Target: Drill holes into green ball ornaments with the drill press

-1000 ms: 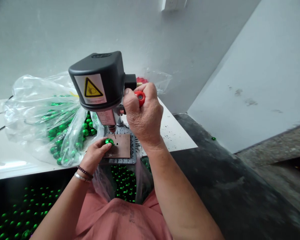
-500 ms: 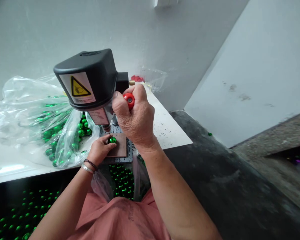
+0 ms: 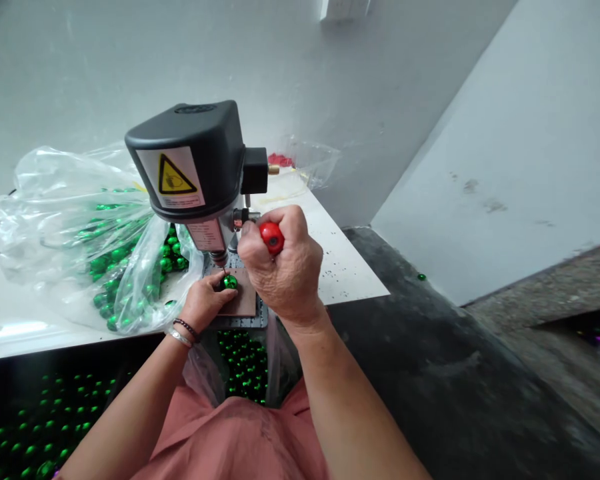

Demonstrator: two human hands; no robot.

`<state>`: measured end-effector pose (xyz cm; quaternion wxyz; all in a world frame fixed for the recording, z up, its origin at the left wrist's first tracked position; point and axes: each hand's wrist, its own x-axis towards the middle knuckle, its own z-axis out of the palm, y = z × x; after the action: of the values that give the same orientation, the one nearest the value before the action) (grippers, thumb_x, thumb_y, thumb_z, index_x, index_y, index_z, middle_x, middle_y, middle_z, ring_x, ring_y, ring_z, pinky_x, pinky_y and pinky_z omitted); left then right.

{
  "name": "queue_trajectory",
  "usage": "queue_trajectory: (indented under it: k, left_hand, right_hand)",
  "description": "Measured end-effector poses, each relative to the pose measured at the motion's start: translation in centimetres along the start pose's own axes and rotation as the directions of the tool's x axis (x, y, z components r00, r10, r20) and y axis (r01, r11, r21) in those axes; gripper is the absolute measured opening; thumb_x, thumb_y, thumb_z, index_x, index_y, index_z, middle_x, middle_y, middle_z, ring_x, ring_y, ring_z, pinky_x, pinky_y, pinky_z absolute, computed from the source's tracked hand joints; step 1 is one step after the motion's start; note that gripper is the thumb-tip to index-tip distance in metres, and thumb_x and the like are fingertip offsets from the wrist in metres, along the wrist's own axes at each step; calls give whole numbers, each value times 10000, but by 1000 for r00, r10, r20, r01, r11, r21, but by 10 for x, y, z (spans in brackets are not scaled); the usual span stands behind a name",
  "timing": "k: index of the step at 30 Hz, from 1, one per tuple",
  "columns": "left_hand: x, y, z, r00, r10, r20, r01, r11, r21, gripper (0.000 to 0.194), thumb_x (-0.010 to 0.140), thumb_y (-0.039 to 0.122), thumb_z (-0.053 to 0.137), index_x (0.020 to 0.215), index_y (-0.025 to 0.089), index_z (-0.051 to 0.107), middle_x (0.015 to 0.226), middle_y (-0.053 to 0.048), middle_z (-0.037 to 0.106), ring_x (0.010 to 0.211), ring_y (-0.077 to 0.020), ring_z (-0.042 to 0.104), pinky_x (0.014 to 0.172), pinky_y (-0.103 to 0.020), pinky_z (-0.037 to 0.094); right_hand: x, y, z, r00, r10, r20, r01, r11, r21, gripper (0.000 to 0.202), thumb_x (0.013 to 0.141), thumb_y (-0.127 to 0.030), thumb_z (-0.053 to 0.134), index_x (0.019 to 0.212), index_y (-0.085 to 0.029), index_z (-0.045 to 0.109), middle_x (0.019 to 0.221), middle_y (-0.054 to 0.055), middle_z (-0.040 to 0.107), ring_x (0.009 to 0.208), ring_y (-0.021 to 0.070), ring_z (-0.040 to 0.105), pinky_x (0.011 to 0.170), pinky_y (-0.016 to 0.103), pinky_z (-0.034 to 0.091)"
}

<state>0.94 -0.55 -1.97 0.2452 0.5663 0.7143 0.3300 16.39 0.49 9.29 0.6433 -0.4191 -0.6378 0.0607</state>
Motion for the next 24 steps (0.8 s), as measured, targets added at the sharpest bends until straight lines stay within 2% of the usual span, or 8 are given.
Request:
queue_trajectory:
  k: [8, 12, 24]
  left_hand:
    - [-1, -2, 1, 1000, 22, 3, -22, 1000, 17, 463, 680, 285, 648, 1131, 183, 621, 1125, -96, 648, 1017, -239, 588, 894, -332, 415]
    - [-1, -2, 1, 1000, 14, -15, -15, 1000, -15, 423, 664, 276, 664, 1083, 221, 644, 1107, -64, 661, 1020, -232, 585, 899, -326, 406]
    - [-2, 0, -1, 1000, 7, -13, -7, 1000, -26, 418, 660, 276, 669, 1073, 213, 652, 1102, -68, 662, 1025, -243, 584, 912, -335, 403]
  right_hand:
    - [-17, 7, -1, 995, -96, -17, 95, 994, -61, 96, 763, -277, 515, 725, -197, 478, 565, -57, 471, 481, 40, 409, 473, 190, 362]
    - [-20, 10, -2, 995, -101, -6, 101, 992, -72, 101, 769, -298, 515, 750, -203, 489, 589, -53, 494, 499, 49, 437, 487, 197, 380]
    - [-34, 17, 2, 990, -128, -55, 124, 989, -76, 79, 762, -265, 519, 802, -197, 517, 665, -30, 567, 563, 64, 508, 537, 207, 440]
